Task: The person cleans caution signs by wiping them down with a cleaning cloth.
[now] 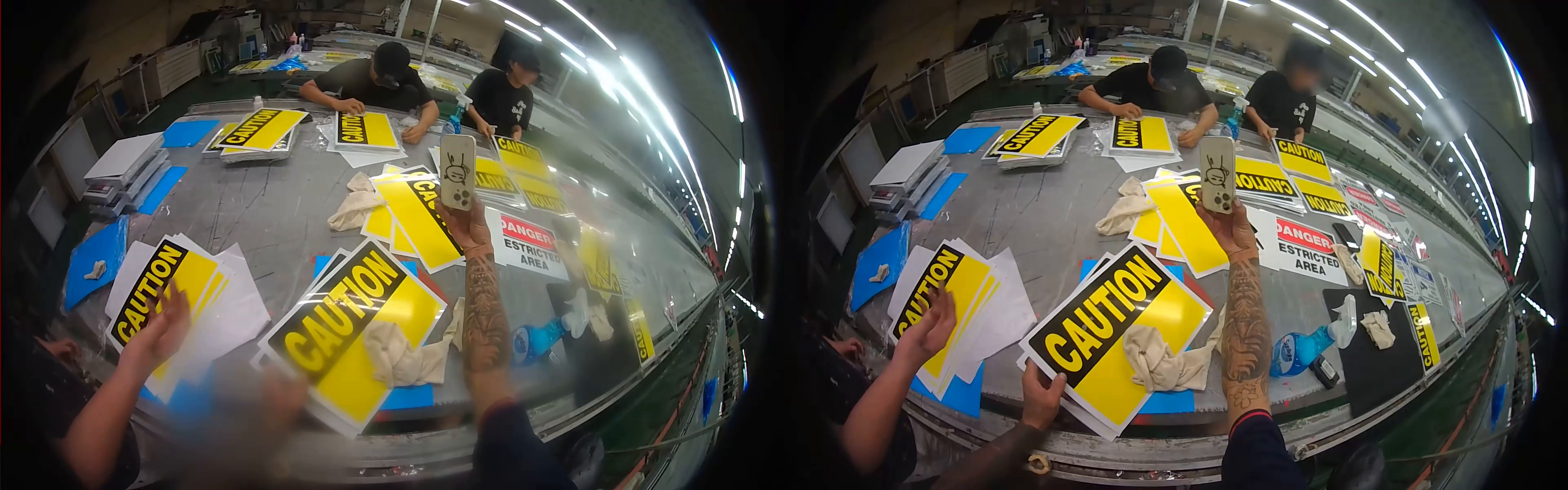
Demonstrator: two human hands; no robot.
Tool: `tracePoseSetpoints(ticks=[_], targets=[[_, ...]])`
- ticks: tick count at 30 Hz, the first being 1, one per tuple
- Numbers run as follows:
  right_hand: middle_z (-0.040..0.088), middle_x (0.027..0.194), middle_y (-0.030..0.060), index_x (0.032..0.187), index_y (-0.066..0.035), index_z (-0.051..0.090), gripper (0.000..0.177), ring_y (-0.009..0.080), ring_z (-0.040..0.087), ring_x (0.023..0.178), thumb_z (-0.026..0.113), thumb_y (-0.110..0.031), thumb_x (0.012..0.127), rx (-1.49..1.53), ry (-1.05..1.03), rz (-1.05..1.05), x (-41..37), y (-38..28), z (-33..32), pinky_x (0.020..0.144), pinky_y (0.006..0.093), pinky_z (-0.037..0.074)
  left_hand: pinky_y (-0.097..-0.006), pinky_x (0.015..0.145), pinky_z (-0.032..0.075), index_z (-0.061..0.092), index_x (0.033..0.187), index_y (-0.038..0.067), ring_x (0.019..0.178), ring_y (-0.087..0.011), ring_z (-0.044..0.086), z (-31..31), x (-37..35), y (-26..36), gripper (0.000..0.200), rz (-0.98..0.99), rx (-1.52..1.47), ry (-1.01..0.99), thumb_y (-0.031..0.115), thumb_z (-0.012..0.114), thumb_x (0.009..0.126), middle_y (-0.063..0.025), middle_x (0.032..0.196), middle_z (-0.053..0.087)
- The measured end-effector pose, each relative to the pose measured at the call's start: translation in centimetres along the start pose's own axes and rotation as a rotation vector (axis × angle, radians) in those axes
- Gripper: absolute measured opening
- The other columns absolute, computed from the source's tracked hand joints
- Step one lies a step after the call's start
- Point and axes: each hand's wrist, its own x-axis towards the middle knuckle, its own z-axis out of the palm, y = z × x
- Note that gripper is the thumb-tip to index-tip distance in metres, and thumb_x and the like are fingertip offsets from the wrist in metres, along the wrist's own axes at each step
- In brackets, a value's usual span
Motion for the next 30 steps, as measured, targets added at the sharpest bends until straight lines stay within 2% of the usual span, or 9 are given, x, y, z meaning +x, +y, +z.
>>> tracePoseSetpoints(ticks=[6,7,9,11,14,15,18,23,30], targets=[[0.062,0.145,0.0292,0.155,0.006,0.047,0.083,0.0367,0.065,0.133,0.083,-0.040,0.096,-0.008,-0.195,0.171,-1.2,5.2,5.7,0.116,0.0484,0.056,-0.0378,0.106,0.053,0.048,0.146,-0.004,0.124,-0.0232,0.066,0.4,0.5,1.4,0.052,0.011,-0.218,-0.039,0.000,0.065,0.098,-0.0155,0.135,0.065],[0.061,0.146,0.0286,0.156,0.005,0.046,0.082,0.0366,0.063,0.135,0.082,-0.038,0.097,-0.015,-0.198,0.227,-1.5,6.5,7.4,0.118,0.0493,0.054,-0.0453,0.097,0.058,0.061,0.134,-0.001,0.115,-0.0293,0.073,1.2,0.8,0.6,0.046,0.088,-0.281,0.059,0.011,0.076,0.094,-0.0205,0.123,0.074],[0.061,0.147,0.0279,0.156,0.006,0.044,0.083,0.0360,0.061,0.138,0.082,-0.037,0.096,-0.044,-0.213,0.349,-2.9,9.5,11.8,0.117,0.0486,0.055,-0.0438,0.098,0.058,0.061,0.135,-0.001,0.113,-0.0282,0.073,1.2,1.1,-1.6,0.046,0.130,-0.169,0.060,0.015,0.076,0.095,-0.0199,0.122,0.075],[0.063,0.145,0.0270,0.153,0.008,0.048,0.085,0.0358,0.065,0.132,0.082,-0.043,0.095,-0.171,-0.186,0.423,-3.9,12.4,15.9,0.116,0.0486,0.054,-0.0412,0.089,0.060,0.062,0.135,0.000,0.105,-0.0272,0.076,1.0,0.8,-0.5,0.045,0.079,-0.132,0.067,0.015,0.076,0.095,-0.0186,0.117,0.077],[0.063,0.144,0.0246,0.155,0.011,0.045,0.081,0.0329,0.066,0.131,0.082,-0.031,0.096,-0.203,-0.261,0.557,-4.6,14.7,20.1,0.115,0.0458,0.056,-0.0394,0.081,0.062,0.061,0.135,-0.001,0.092,-0.0257,0.078,1.0,0.9,0.1,0.046,0.104,-0.145,0.075,0.014,0.076,0.094,-0.0187,0.110,0.078],[0.066,0.140,0.0234,0.154,0.011,0.048,0.079,0.0305,0.069,0.127,0.083,-0.028,0.095,-0.235,-0.264,0.585,-4.8,15.3,21.7,0.114,0.0448,0.056,-0.0375,0.090,0.063,0.047,0.150,-0.003,0.109,-0.0251,0.076,0.3,0.9,0.5,0.058,0.072,-0.063,-0.036,0.008,0.071,0.099,-0.0190,0.127,0.072],[0.068,0.135,0.0199,0.155,0.008,0.049,0.079,0.0267,0.069,0.124,0.085,-0.027,0.094,-0.463,-0.276,0.580,-5.5,16.3,25.8,0.113,0.0407,0.056,-0.0380,0.089,0.064,0.047,0.150,-0.003,0.108,-0.0268,0.077,0.4,0.9,0.3,0.058,0.009,-0.067,-0.037,0.009,0.071,0.098,-0.0197,0.127,0.072],[0.069,0.135,0.0249,0.157,0.004,0.051,0.085,0.0234,0.068,0.122,0.091,-0.026,0.087,-0.663,-0.393,0.536,-5.6,17.9,29.6,0.107,0.0336,0.056,-0.0406,0.093,0.062,0.050,0.148,-0.002,0.107,-0.0298,0.077,0.3,0.9,1.4,0.057,0.039,-0.113,-0.031,0.012,0.071,0.097,-0.0204,0.124,0.073],[0.072,0.134,0.0259,0.156,0.001,0.051,0.087,0.0247,0.069,0.124,0.093,-0.033,0.087,-0.737,-0.446,0.453,-5.1,19.3,33.0,0.111,0.0344,0.050,-0.0399,0.091,0.060,0.054,0.143,-0.001,0.101,-0.0273,0.076,0.5,1.1,1.2,0.053,0.086,-0.046,0.020,0.015,0.072,0.095,-0.0207,0.124,0.074]])
